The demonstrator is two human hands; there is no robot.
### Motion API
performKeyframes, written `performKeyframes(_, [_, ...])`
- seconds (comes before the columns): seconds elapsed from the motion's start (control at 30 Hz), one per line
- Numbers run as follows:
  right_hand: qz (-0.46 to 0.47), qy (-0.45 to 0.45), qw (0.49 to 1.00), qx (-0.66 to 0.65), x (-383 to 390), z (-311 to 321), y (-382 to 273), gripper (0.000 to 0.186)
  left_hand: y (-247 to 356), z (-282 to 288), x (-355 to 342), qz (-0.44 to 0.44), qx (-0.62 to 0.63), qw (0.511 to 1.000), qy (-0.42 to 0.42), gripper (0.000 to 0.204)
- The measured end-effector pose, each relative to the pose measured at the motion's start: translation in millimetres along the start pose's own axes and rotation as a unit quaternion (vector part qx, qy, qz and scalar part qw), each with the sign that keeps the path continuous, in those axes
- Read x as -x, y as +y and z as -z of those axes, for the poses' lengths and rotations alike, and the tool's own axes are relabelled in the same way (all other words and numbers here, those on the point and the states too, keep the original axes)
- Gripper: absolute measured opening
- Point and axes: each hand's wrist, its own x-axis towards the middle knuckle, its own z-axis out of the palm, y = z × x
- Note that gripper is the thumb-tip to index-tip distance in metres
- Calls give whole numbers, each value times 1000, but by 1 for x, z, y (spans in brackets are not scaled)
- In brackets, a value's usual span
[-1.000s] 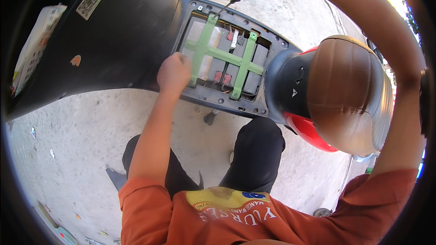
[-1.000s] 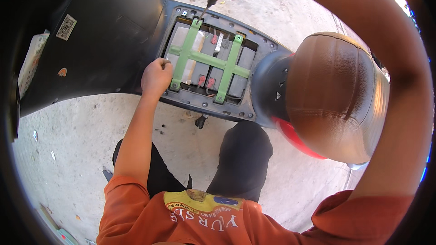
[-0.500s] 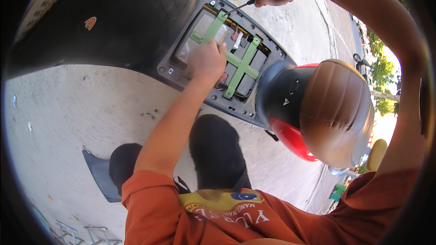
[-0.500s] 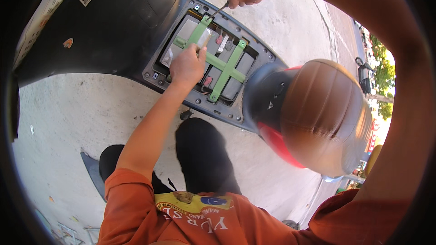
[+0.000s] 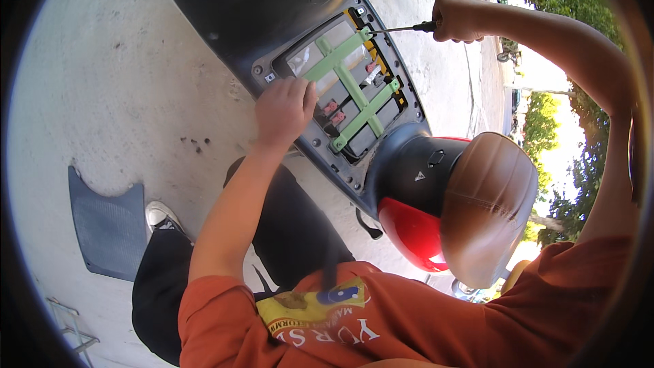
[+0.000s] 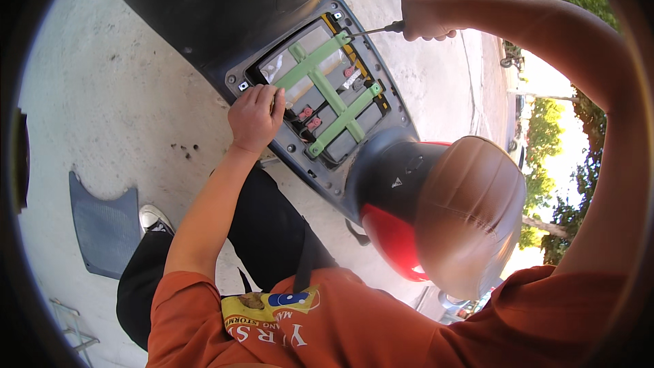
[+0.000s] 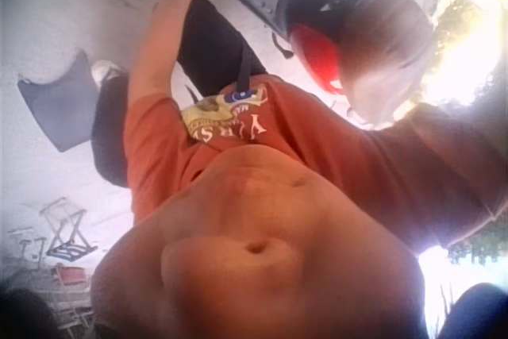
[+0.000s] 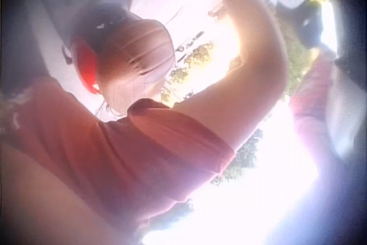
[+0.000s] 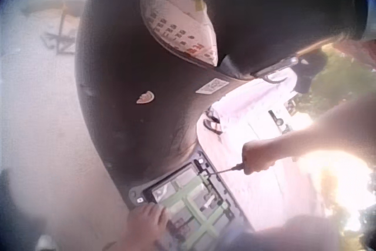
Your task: The person uses a screwdriver to remove screws from a scooter's floor mat and then from the battery compartment cover. The person removes the floor mat and the cover, exposing the scooter's battery.
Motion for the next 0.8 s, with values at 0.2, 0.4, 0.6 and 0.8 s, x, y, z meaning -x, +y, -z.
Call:
performKeyframes(0.2, [5,5,999,45,-7,2,-5,15,3,-8,1,21,-42,999,11,20])
performKeyframes(0.4, [44,65,979,191,-13,-3,-1,11,3,-14,1,16,-51,998,24,27])
performKeyframes(0.6, [250,133,795,536,-34,34,-40,13,11,-20,-1,48,-54,997,0,21])
performKeyframes(0.8, [272,245,877,312,-15,38,-73,23,0,-19,2,44,-70,996,20,19])
